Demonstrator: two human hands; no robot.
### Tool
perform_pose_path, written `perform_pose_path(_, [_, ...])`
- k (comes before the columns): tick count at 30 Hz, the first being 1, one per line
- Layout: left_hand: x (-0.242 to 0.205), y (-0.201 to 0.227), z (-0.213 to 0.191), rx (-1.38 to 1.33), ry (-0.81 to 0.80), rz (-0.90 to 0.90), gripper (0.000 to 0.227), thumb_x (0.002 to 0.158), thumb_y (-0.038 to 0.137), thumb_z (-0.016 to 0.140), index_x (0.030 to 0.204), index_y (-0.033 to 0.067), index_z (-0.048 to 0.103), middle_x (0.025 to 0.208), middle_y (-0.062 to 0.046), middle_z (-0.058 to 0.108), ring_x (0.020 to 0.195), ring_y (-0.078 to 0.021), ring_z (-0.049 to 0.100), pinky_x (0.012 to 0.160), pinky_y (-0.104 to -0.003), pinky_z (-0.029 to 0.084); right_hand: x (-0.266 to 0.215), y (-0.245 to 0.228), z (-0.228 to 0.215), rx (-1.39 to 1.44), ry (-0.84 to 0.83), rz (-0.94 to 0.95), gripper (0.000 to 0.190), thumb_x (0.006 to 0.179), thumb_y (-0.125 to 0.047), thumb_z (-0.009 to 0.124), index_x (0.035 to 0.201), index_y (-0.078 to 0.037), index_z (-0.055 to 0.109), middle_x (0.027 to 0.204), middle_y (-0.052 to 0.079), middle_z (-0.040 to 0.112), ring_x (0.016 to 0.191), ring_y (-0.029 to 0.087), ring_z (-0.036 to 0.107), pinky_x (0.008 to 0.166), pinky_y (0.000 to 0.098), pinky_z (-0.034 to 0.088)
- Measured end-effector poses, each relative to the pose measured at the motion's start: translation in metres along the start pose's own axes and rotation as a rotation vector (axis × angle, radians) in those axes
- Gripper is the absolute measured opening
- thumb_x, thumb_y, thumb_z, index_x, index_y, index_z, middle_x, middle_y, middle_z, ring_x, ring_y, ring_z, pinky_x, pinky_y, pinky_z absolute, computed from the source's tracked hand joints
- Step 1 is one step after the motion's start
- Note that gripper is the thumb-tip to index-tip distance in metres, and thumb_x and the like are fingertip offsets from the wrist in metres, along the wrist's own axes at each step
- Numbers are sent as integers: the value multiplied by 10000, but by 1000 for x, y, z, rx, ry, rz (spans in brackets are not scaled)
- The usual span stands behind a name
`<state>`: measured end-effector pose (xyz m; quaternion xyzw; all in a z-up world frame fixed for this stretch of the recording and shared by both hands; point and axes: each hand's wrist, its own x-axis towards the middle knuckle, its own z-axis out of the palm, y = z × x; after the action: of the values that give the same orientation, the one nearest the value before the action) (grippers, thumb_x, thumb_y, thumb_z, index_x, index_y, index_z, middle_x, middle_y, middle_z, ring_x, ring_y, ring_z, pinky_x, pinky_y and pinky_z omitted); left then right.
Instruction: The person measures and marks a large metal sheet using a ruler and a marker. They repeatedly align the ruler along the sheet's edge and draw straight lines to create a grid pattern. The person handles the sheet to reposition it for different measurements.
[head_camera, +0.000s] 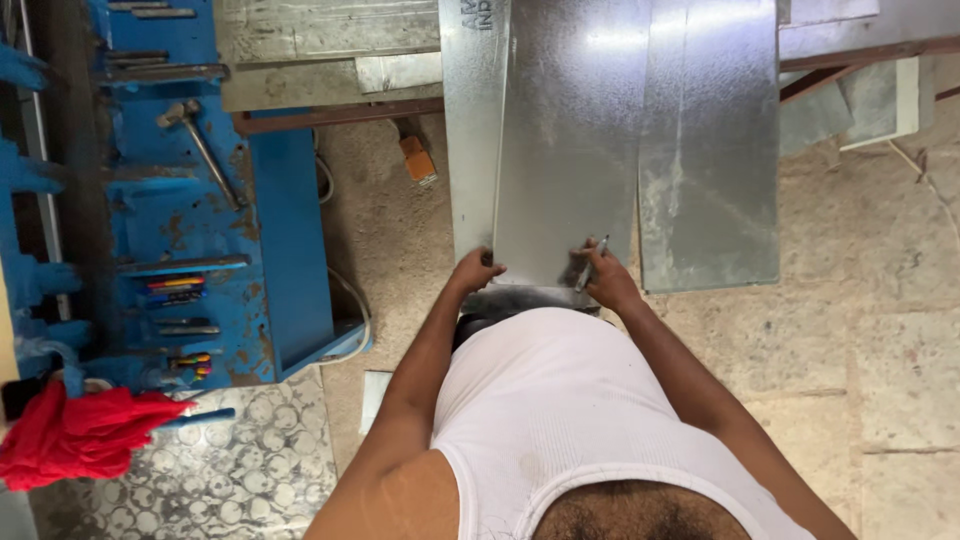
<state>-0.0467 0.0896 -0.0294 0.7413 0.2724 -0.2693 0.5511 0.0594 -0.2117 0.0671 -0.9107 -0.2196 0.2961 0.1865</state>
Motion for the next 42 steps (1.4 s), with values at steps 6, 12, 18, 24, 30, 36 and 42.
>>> perform_pose_path(6, [0, -40, -53, 167, 122, 35, 600, 839, 385, 845, 1285, 21, 674, 1164, -151, 747, 1026, -263, 714, 901, -386, 549, 12, -55, 22, 41, -104, 34, 667, 774, -66, 755, 1380, -256, 550, 1480, 124, 522, 1284, 366, 576, 1024, 443, 518])
perform_pose_path(12, [-12, -77, -93, 8, 2, -139, 506, 834, 347, 807, 1186, 8, 674, 998, -163, 755, 807, -299, 713, 694, -441, 562, 24, -74, 52, 34, -99, -27, 596, 802, -99, 743, 1362, -223, 578, 1380, 139, 610, 1241, 374, 613, 1017, 444, 531])
perform_pose_path(18, [-20, -107, -75, 65, 189, 201, 434, 844, 350, 886, 1066, 11, 732, 917, -127, 758, 745, -185, 693, 655, -339, 544, 11, -86, 80, 46, 41, -80, 596, 744, -89, 776, 1299, -198, 591, 1535, 112, 495, 1310, 364, 553, 993, 443, 524])
perform_pose_path(24, [-11, -122, -67, 2, 62, 133, 535, 790, 383, 845, 1147, 14, 695, 1063, -167, 758, 989, -291, 740, 874, -391, 565, 3, -96, 78, -14, 1, 24, 647, 734, -96, 812, 1326, -193, 569, 1585, 76, 446, 1328, 347, 539, 1031, 434, 511])
perform_pose_path(30, [-5, -115, -50, 187, 54, 5, 507, 774, 395, 850, 1106, 29, 736, 1062, -155, 769, 997, -304, 741, 878, -398, 564, -4, -94, 67, 72, 17, 44, 657, 737, -52, 802, 1340, -155, 561, 1582, 95, 441, 1369, 343, 506, 1092, 417, 476])
perform_pose_path(36, [-7, -112, -37, 164, 154, -2, 491, 767, 394, 857, 1088, 39, 744, 1053, -149, 769, 990, -310, 731, 855, -408, 551, -3, -75, 65, 136, 66, -16, 598, 759, 9, 748, 1317, -131, 586, 1575, 138, 459, 1411, 348, 481, 1107, 410, 467])
perform_pose_path(42, [-5, -108, -44, 62, 127, 42, 486, 770, 374, 862, 1064, 6, 740, 964, -144, 770, 873, -260, 730, 805, -381, 567, 3, -68, 65, 179, 96, -95, 580, 772, 2, 750, 1314, -123, 585, 1522, 179, 512, 1411, 358, 498, 1121, 412, 468])
